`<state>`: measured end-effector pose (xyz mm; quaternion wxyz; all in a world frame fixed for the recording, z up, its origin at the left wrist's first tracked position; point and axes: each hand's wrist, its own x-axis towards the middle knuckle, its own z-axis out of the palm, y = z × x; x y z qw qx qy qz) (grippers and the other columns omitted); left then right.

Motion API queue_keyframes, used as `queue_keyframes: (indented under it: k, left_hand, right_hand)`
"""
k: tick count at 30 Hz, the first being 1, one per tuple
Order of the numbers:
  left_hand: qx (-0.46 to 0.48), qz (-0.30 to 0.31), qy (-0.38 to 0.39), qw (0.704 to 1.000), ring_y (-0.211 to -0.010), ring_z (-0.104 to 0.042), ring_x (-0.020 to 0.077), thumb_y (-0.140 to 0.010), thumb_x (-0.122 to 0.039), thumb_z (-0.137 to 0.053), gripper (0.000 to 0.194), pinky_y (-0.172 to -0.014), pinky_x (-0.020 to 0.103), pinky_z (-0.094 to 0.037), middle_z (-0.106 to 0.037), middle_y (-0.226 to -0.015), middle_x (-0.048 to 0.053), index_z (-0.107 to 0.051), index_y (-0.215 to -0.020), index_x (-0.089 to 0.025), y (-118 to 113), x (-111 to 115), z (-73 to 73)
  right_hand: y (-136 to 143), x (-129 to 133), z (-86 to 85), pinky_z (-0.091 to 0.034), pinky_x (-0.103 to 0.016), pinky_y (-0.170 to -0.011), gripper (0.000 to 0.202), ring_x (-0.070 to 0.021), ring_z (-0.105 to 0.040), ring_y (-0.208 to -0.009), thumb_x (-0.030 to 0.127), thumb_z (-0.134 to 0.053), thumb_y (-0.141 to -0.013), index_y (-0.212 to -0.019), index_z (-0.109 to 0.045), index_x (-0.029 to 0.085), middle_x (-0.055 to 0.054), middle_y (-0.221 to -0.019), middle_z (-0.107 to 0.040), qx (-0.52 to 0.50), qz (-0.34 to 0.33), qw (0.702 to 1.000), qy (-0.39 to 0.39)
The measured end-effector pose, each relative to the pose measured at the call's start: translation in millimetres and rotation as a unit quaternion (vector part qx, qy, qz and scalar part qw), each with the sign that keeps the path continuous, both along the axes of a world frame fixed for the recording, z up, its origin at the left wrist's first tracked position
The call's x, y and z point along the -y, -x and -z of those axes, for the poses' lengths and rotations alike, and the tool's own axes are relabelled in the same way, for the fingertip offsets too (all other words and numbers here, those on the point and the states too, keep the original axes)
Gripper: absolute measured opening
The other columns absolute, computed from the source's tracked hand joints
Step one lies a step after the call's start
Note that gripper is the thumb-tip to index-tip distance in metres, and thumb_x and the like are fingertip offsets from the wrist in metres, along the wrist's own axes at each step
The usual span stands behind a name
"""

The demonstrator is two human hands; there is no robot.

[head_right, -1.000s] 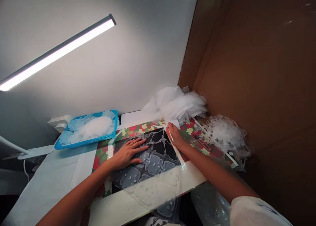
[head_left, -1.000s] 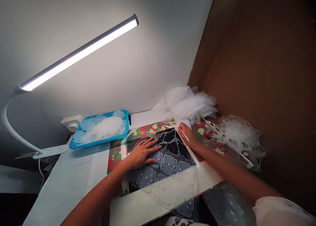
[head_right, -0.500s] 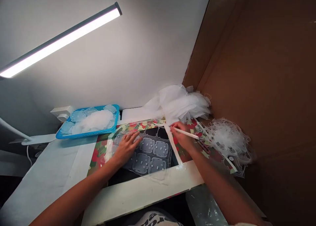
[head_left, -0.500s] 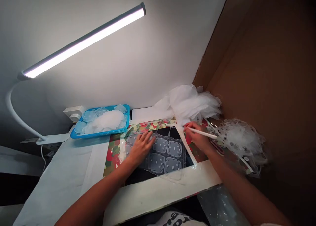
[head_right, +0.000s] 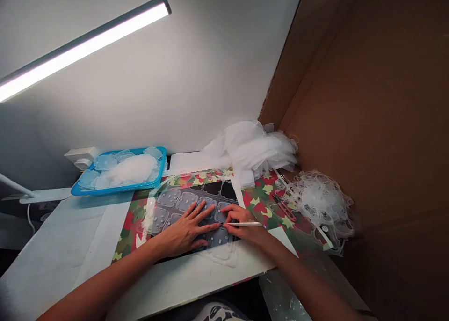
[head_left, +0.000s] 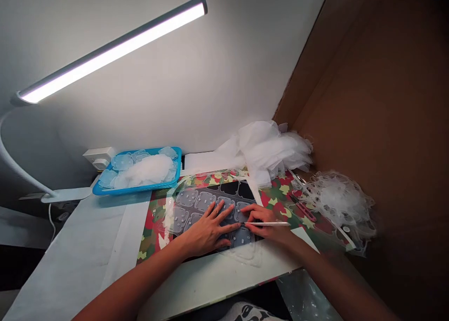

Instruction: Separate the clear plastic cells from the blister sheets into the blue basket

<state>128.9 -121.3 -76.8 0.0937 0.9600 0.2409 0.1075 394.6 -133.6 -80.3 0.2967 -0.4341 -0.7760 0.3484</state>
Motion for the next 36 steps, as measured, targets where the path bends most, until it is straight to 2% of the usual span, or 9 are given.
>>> queue_keyframes:
  k: [11, 17, 19, 21, 24, 27, 29, 32, 36]
  left_hand:
    - [-0.020, 0.001, 0.008, 1.000, -0.146, -0.008, 0.0398, -0.093, -0.046, -0.052, 0.054, -0.114, 0.062, -0.015, -0.005, -0.162, 0.005, -0.039, -0.145, -0.039, -0.8, 1.3, -0.7]
    - [-0.005, 0.003, -0.004, 1.000, -0.146, -0.010, 0.0398, -0.092, -0.046, -0.054, 0.054, -0.114, 0.061, -0.016, -0.002, -0.162, 0.006, -0.039, -0.144, -0.040, -0.7, 1.3, 0.8]
    - [0.002, 0.002, -0.008, 1.000, -0.146, -0.010, 0.0396, -0.093, -0.046, -0.053, 0.053, -0.114, 0.061, -0.015, -0.001, -0.162, 0.005, -0.040, -0.144, -0.040, -0.5, 1.2, 1.7]
    - [0.002, 0.001, -0.008, 1.000, -0.146, -0.009, 0.0397, -0.093, -0.046, -0.052, 0.053, -0.115, 0.061, -0.015, 0.001, -0.162, 0.004, -0.039, -0.144, -0.041, 0.5, 1.7, 1.0]
    - [-0.007, 0.005, 0.006, 1.000, -0.146, -0.009, 0.0397, -0.094, -0.045, -0.052, 0.053, -0.114, 0.061, -0.015, -0.002, -0.162, 0.006, -0.039, -0.145, -0.041, 3.4, 2.4, -2.5]
    - [0.012, 0.002, 0.042, 0.999, -0.146, -0.013, 0.0391, -0.091, -0.048, -0.054, 0.052, -0.113, 0.062, -0.017, -0.014, -0.161, 0.007, -0.045, -0.141, -0.038, 0.7, -0.7, -6.2]
    - [0.075, -0.034, 0.095, 0.992, -0.143, -0.025, 0.0372, -0.092, -0.050, -0.052, 0.041, -0.113, 0.057, -0.024, -0.035, -0.154, 0.010, -0.062, -0.126, -0.029, -10.5, -6.8, -7.2]
    - [0.197, -0.158, 0.267, 0.930, -0.109, -0.063, 0.0296, -0.095, -0.052, -0.040, 0.046, -0.091, 0.044, -0.050, -0.069, -0.108, 0.014, -0.067, -0.086, -0.016, -42.7, -21.2, -6.4]
    - [0.228, -0.223, 0.549, 0.773, -0.054, -0.065, 0.0180, -0.092, -0.056, -0.037, 0.041, -0.052, 0.029, -0.051, -0.067, -0.072, 0.003, -0.049, -0.101, -0.019, -86.8, -40.8, -2.7]
  right_hand:
    - [2.0, 3.3, 1.2, -0.049, -0.038, -0.091, 0.017, -0.0236, -0.060, -0.108, 0.018, -0.057, -0.085, -0.069, -0.056, 0.023, -0.006, -0.119, -0.063, 0.036, -0.027, 0.999, -0.013]
    - [13.8, 13.6, 8.2, -0.050, -0.043, -0.094, 0.015, -0.0255, -0.061, -0.110, 0.017, -0.050, -0.089, -0.087, -0.064, 0.024, -0.008, -0.107, -0.069, 0.059, -0.009, 0.991, -0.117]
    - [10.2, 15.0, 11.1, -0.050, -0.043, -0.093, 0.018, -0.0255, -0.063, -0.106, 0.020, -0.048, -0.090, -0.095, -0.065, 0.024, -0.008, -0.101, -0.071, 0.036, 0.051, 0.988, -0.142]
    - [-2.4, 15.5, 12.1, -0.052, -0.040, -0.086, 0.015, -0.0250, -0.065, -0.096, 0.027, -0.049, -0.091, -0.092, -0.064, 0.024, -0.008, -0.100, -0.071, 0.007, 0.191, 0.973, -0.133]
    - [-28.3, 17.8, 12.2, -0.050, -0.035, -0.068, 0.020, -0.0221, -0.063, -0.073, 0.039, -0.053, -0.089, -0.079, -0.060, 0.023, -0.006, -0.088, -0.071, -0.021, 0.395, 0.914, -0.086]
    - [-39.5, 26.2, 12.1, -0.045, -0.030, -0.060, 0.032, -0.0187, -0.056, -0.061, 0.049, -0.057, -0.085, -0.067, -0.053, 0.023, -0.002, -0.069, -0.066, -0.074, 0.407, 0.910, -0.033]
    - [-32.9, 34.1, 9.6, -0.044, -0.029, -0.059, 0.037, -0.0180, -0.056, -0.061, 0.053, -0.058, -0.084, -0.064, -0.049, 0.023, -0.001, -0.066, -0.065, -0.124, 0.372, 0.920, 0.003]
    - [-13.1, 42.5, 0.8, -0.047, -0.030, -0.071, 0.036, -0.0208, -0.063, -0.077, 0.053, -0.060, -0.084, -0.066, -0.053, 0.022, -0.005, -0.084, -0.071, -0.171, 0.330, 0.928, 0.018]
    - [0.2, 33.9, -9.3, -0.046, -0.035, -0.085, 0.030, -0.0240, -0.063, -0.095, 0.047, -0.063, -0.083, -0.069, -0.059, 0.021, -0.007, -0.103, -0.071, -0.186, 0.232, 0.953, 0.058]
